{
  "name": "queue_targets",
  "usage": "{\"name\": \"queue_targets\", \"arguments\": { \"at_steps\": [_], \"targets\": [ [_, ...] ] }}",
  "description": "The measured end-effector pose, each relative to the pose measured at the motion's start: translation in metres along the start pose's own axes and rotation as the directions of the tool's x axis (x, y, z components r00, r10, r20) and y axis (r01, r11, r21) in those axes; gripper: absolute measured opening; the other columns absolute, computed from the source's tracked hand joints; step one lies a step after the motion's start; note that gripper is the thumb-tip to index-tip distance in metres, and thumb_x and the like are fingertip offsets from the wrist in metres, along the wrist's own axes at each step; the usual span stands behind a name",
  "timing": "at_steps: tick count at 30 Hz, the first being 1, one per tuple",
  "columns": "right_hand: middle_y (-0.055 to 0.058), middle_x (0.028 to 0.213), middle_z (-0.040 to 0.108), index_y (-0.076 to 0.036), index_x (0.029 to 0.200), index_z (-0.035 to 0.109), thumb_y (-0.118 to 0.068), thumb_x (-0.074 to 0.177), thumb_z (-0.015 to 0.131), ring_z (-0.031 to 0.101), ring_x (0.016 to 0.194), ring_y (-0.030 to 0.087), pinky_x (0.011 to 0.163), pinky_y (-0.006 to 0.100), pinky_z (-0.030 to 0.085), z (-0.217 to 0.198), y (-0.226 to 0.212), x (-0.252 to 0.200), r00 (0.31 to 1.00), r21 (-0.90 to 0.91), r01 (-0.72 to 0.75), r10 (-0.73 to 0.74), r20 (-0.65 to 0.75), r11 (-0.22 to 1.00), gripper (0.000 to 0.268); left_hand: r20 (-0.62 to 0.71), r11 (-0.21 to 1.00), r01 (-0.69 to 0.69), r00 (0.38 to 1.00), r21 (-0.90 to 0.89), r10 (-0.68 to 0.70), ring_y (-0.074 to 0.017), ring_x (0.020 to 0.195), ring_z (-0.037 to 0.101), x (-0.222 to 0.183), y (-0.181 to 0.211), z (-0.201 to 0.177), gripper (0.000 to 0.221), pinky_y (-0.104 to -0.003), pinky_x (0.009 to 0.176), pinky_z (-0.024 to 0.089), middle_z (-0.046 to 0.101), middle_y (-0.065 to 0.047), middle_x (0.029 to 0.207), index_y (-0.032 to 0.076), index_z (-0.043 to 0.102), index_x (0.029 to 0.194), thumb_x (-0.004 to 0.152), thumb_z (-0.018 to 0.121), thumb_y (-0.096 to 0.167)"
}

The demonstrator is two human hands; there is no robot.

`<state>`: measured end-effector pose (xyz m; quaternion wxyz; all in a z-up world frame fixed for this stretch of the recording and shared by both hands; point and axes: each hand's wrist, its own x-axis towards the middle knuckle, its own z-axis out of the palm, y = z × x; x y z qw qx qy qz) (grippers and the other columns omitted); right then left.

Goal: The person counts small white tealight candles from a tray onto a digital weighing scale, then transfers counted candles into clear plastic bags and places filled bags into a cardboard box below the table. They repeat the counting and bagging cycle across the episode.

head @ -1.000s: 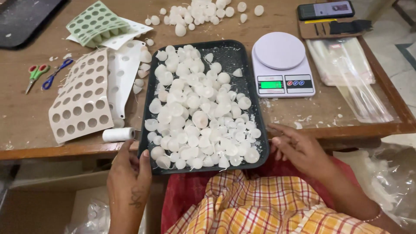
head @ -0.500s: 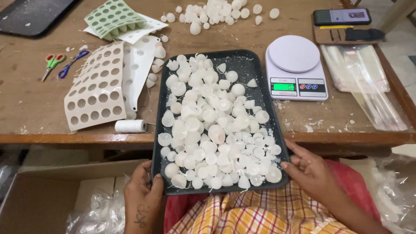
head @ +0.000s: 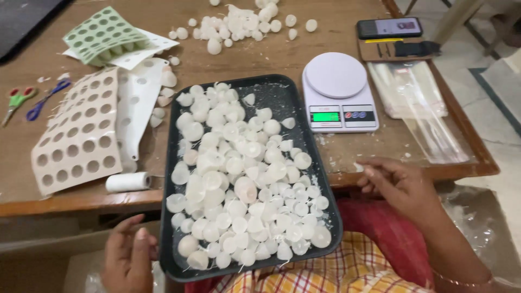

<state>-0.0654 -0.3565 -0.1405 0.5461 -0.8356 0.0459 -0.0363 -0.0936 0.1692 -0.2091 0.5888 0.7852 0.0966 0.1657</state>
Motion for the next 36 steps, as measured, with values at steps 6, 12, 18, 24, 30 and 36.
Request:
{"name": "queue_targets", "arguments": {
  "at_steps": [6,12,18,24,30,36],
  "targets": [
    [0.014,0.103,0.076,-0.007,0.112,0.078,-0.023,0.095,0.078,0.072,0.089,0.025,0.079,0.036,0.056,-0.062,-0.05,0.019,0.868,-0.704,-0.114,-0.275,-0.413,0.701,0.023,-0.077,0.979,-0.195,0.977,0.055,0.199,-0.0111,0.078,0.066,0.044,-0.089,-0.032,0.048,-0.024,0.079,0.054,0.067,-0.014,0.09,-0.01,0.047,0.133,0.106,0.071,0.021],
    [0.014,0.095,0.074,-0.005,0.092,0.079,-0.031,0.071,0.091,0.071,0.087,0.032,0.078,0.045,0.055,-0.067,-0.031,0.014,0.916,-0.814,-0.225,-0.167,-0.364,0.535,0.035,0.072,0.834,-0.12,0.993,0.538,0.096,-0.0245,0.087,0.074,0.099,-0.234,-0.081,0.044,-0.037,0.108,0.054,0.075,-0.022,0.091,-0.005,0.055,0.121,0.094,0.08,0.019],
    [0.013,0.094,0.074,-0.007,0.09,0.078,-0.02,0.083,0.083,0.071,0.085,0.031,0.082,0.042,0.056,-0.088,0.027,0.01,0.895,-0.823,-0.135,-0.288,-0.34,0.553,0.016,0.332,0.156,0.959,0.071,0.238,-0.94,-0.0388,0.131,0.055,0.162,-0.111,-0.038,0.083,-0.052,0.116,0.036,0.059,-0.031,0.145,-0.008,0.045,0.151,0.099,0.031,0.056],
    [0.013,0.088,0.074,-0.002,0.073,0.069,-0.023,0.075,0.091,0.071,0.079,0.028,0.073,0.04,0.057,-0.074,0.017,0.014,0.866,-0.678,-0.205,-0.192,-0.462,0.706,0.03,0.392,0.152,0.98,0.09,0.131,-0.915,-0.0379,0.135,0.05,0.153,-0.137,-0.048,0.083,-0.049,0.115,0.035,0.054,-0.028,0.151,-0.006,0.044,0.155,0.101,0.031,0.057],
    [0.009,0.088,0.073,-0.004,0.063,0.053,-0.018,0.087,0.086,0.071,0.087,0.014,0.072,0.033,0.057,-0.085,0.086,0.017,0.827,-0.278,0.034,-0.183,-0.531,0.96,0.044,0.331,0.574,0.769,0.484,0.281,-0.81,-0.0259,0.093,0.067,0.134,-0.158,-0.041,0.046,-0.039,0.077,0.053,0.068,-0.021,0.106,0.004,0.052,0.118,0.093,0.047,0.042],
    [0.013,0.108,0.072,-0.001,0.085,0.069,-0.014,0.077,0.089,0.067,0.101,0.019,0.086,0.034,0.055,-0.076,0.037,0.009,0.779,-0.584,0.19,-0.483,-0.399,0.789,0.025,0.092,0.877,-0.465,0.885,0.122,0.457,-0.0158,0.073,0.068,-0.017,0.141,0.088,0.033,-0.029,0.073,0.056,0.071,-0.013,0.081,-0.006,0.063,0.119,0.092,0.071,0.011]
  ]
}}
